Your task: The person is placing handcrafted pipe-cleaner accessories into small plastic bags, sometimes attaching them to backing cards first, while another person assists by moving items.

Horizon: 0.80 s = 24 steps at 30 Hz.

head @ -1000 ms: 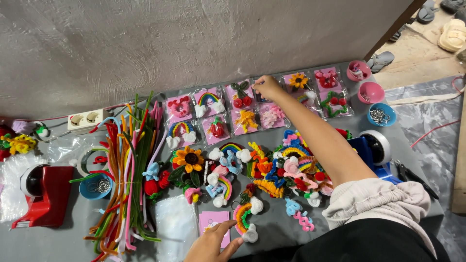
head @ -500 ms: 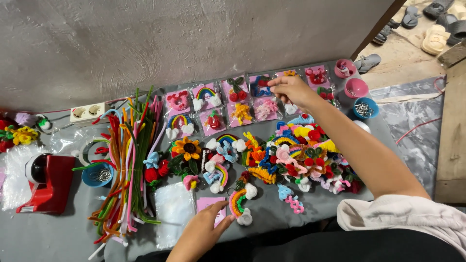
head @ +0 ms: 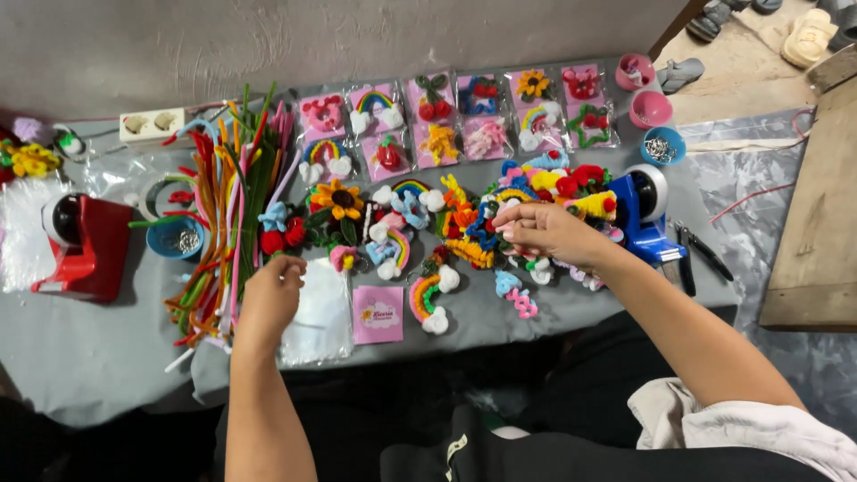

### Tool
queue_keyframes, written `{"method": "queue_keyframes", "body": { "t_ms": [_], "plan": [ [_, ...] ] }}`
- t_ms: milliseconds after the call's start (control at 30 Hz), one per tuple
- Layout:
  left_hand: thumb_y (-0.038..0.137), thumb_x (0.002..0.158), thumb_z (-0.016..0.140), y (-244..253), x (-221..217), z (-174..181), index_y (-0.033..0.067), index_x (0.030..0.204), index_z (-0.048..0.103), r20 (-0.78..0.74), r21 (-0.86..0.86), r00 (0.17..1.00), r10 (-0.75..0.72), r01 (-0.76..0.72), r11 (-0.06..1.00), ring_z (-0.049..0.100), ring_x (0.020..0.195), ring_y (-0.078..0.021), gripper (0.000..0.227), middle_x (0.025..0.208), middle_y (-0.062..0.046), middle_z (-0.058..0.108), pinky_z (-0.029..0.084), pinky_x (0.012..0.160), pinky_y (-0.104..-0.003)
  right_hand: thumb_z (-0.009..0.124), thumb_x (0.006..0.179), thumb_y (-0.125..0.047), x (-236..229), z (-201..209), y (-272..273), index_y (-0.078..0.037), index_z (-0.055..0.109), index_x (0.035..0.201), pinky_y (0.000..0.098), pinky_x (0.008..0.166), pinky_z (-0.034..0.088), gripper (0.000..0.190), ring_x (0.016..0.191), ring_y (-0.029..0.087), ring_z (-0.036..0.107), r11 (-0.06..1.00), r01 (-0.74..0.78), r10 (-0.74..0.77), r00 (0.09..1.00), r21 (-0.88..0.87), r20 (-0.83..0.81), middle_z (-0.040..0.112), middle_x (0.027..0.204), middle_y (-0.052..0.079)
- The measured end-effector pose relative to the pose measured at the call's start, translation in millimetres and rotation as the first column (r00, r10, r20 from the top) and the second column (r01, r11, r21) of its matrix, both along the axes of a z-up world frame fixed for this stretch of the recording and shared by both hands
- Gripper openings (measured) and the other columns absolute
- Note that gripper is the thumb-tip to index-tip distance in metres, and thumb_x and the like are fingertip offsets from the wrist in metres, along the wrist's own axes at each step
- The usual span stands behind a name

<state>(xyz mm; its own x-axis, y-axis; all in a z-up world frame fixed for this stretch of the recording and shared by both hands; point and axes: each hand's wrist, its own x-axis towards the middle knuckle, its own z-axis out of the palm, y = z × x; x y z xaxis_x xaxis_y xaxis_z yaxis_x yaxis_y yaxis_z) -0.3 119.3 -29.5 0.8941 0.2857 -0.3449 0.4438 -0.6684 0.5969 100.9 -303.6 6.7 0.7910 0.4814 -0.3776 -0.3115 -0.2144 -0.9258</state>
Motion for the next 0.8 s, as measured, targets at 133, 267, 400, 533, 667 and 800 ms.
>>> {"method": "queue_keyframes", "body": {
  "t_ms": [133, 267, 400, 533, 667, 800],
  "plan": [
    [0.015, 0.101, 0.051, 20, -2, -28, 0.0064, 0.112, 0.074, 0.115, -0.045, 0.985, 0.131, -0.127, 0.991, 0.074, 0.093, -0.0331, 0.027, 0.101, -0.018, 0.076, 0.056, 0.085, -0.046, 0.069, 0.091, -0.009, -21, -41, 8, -0.002, 0.069, 0.119, 0.0166, 0.045, 0.037, 0.028, 0.05, 0.007, 0.05, 0.999, -0.039, 0.039, 0.999, -0.002, 0.004, 0.065, 0.067, 0.007],
    [0.021, 0.097, 0.06, 38, 9, -76, 0.0128, 0.107, 0.078, 0.069, 0.123, 0.992, 0.102, -0.11, 0.986, 0.072, 0.097, -0.0399, 0.022, 0.095, -0.015, 0.076, 0.057, 0.082, -0.051, 0.069, 0.093, -0.012, -40, -68, 30, -0.002, 0.07, 0.119, 0.0179, 0.046, 0.038, 0.027, 0.052, 0.007, 0.05, 0.997, -0.077, 0.078, 0.996, -0.012, 0.037, 0.067, 0.071, 0.008],
    [0.031, 0.094, 0.064, 61, 18, -128, 0.0195, 0.106, 0.078, 0.0, 0.249, 0.992, 0.13, -0.126, 0.96, 0.073, 0.094, -0.0374, 0.022, 0.09, -0.012, 0.076, 0.058, 0.08, -0.05, 0.072, 0.092, -0.02, -57, -111, 55, -0.01, 0.074, 0.118, 0.0188, 0.047, 0.043, 0.027, 0.054, 0.005, 0.054, 0.976, -0.144, 0.173, 0.969, -0.162, 0.179, 0.071, 0.076, 0.005],
    [0.041, 0.097, 0.061, 36, 9, -124, -0.0044, 0.107, 0.072, -0.081, 0.337, 0.982, 0.169, -0.133, 0.932, 0.074, 0.088, -0.0443, 0.048, 0.092, -0.029, 0.073, 0.061, 0.07, -0.054, 0.07, 0.092, -0.028, -78, -108, 90, -0.019, 0.075, 0.108, 0.0295, 0.071, 0.05, 0.019, 0.078, 0.016, 0.06, 0.902, -0.176, 0.356, 0.82, -0.393, 0.449, 0.07, 0.089, 0.002],
    [0.052, 0.093, 0.067, -6, -1, -108, -0.016, 0.117, 0.059, -0.141, 0.335, 0.978, 0.156, -0.101, 0.937, 0.073, 0.091, -0.0478, 0.073, 0.1, -0.036, 0.069, 0.061, 0.069, -0.056, 0.07, 0.089, -0.037, -87, -130, 119, -0.024, 0.07, 0.105, 0.0358, 0.086, 0.041, 0.021, 0.097, 0.019, 0.054, 0.811, -0.028, 0.501, 0.551, -0.585, 0.667, 0.06, 0.097, -0.001],
    [0.053, 0.087, 0.076, -6, 0, -112, -0.0161, 0.122, 0.053, -0.18, 0.503, 0.975, 0.131, -0.023, 0.864, 0.072, 0.096, -0.046, 0.081, 0.11, -0.034, 0.066, 0.062, 0.075, -0.055, 0.074, 0.086, -0.04, -85, -138, 143, -0.02, 0.07, 0.105, 0.0371, 0.084, 0.037, 0.028, 0.098, 0.018, 0.05, 0.792, 0.105, 0.485, 0.491, -0.601, 0.724, 0.057, 0.098, 0.0]
  ]
}}
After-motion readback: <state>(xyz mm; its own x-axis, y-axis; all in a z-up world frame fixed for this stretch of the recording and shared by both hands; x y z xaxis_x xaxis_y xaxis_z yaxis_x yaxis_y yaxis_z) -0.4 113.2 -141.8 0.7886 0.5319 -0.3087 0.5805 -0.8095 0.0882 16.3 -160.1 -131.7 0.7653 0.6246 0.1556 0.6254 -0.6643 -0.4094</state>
